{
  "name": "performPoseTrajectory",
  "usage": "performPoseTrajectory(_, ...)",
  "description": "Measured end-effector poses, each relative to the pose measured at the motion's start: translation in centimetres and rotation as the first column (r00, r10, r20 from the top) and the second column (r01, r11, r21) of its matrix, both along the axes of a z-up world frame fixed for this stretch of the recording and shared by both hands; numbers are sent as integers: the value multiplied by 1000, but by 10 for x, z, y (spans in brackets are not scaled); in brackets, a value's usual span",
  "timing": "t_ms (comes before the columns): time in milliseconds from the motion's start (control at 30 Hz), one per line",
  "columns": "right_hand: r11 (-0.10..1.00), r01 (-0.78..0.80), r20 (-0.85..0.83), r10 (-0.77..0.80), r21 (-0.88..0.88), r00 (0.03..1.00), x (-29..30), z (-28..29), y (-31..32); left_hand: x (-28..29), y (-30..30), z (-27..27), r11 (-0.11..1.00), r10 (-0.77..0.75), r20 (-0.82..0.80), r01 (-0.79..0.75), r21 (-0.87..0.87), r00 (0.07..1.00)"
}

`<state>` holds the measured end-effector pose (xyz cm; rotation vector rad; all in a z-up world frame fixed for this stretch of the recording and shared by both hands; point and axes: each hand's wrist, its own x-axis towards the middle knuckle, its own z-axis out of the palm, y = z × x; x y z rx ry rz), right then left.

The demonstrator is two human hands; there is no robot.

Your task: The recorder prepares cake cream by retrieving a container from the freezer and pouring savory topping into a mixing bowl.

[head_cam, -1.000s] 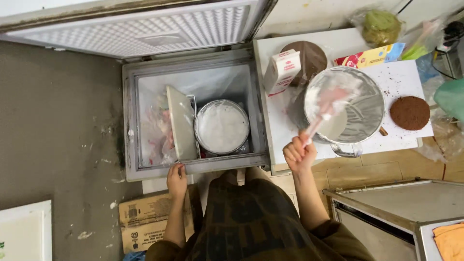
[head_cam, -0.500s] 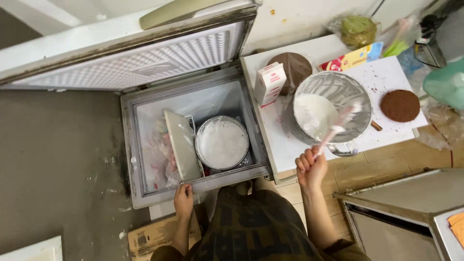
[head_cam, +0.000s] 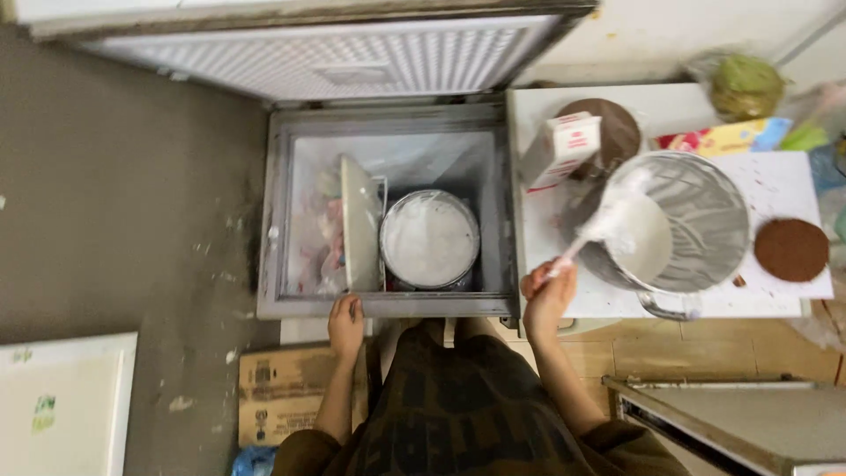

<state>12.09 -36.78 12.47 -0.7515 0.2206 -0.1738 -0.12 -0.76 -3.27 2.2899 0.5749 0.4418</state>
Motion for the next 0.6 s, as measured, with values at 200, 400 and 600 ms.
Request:
performPoseTrajectory(200,763,-348,-167,308,-545,937,62,-117,44,-4,-4,2,994,90,143,-97,45,986)
performPoseTrajectory(400,-334,-267,-395,412,-904,821,195,-344,43,-7,-7,15,972,222,216,-234,31,951)
performPoseTrajectory(600,-820,-209,-707,297,-534,641,298,-426,102,-16,-9,20,956,283,262,-292,-8,922)
